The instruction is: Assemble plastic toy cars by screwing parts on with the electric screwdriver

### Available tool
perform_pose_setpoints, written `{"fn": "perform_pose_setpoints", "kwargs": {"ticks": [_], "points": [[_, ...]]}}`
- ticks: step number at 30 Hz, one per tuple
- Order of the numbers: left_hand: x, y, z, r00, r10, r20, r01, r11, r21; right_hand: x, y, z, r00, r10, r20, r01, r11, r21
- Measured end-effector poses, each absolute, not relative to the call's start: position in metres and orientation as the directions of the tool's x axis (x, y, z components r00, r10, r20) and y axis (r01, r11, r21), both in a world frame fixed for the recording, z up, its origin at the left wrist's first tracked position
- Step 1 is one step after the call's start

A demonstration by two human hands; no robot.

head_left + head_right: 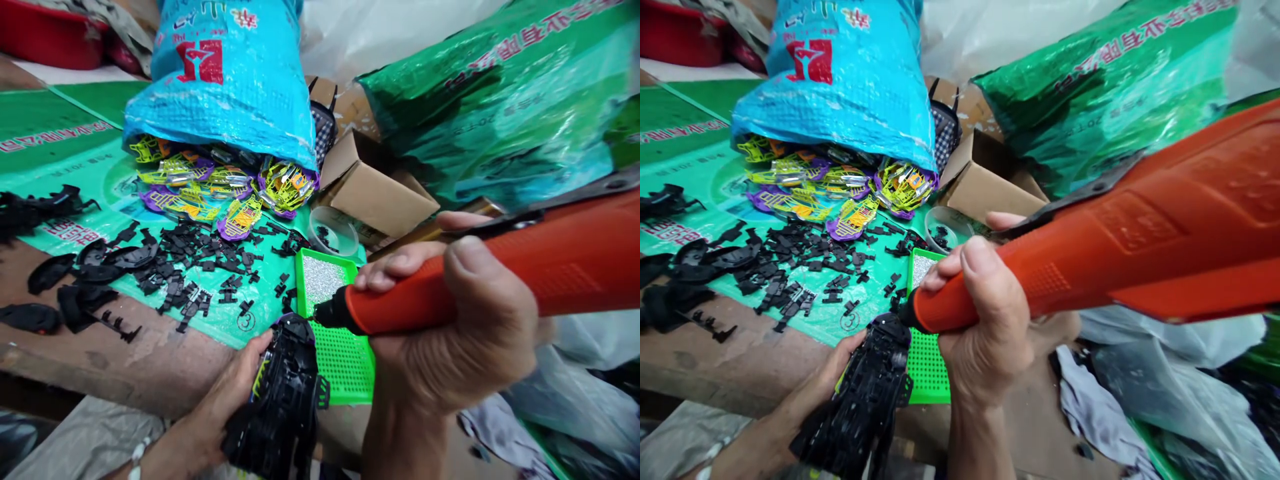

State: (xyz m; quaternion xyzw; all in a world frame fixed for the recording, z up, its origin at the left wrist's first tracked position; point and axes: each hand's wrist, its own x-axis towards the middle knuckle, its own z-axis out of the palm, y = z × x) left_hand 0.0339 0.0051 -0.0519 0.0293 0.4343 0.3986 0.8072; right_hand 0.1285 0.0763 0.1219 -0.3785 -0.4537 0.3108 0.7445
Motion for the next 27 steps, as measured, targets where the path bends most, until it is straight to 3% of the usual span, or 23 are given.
{"fn": "perform_pose_setpoints", "kwargs": {"ticks": [6, 13, 19, 27], "points": [[0.026, -0.010, -0.011, 0.309, 0.683, -0.662, -0.626, 0.670, 0.399, 0.129, 0.075, 0.118, 0.365, 0.814, 0.451, -0.081, 0.511, -0.856], [0.028, -0.005, -0.005, 0.414, 0.606, -0.679, -0.582, 0.750, 0.314, 0.124, 0.075, 0.121, 0.383, 0.825, 0.415, -0.101, 0.484, -0.869], [0.026, -0.008, -0.009, 0.244, 0.709, -0.662, -0.597, 0.648, 0.473, 0.125, 0.071, 0.116, 0.323, 0.823, 0.467, -0.044, 0.506, -0.861], [0.026, -0.008, -0.016, 0.226, 0.738, -0.636, -0.580, 0.627, 0.520, 0.128, 0.070, 0.113, 0.261, 0.852, 0.453, -0.119, 0.494, -0.861]]}}
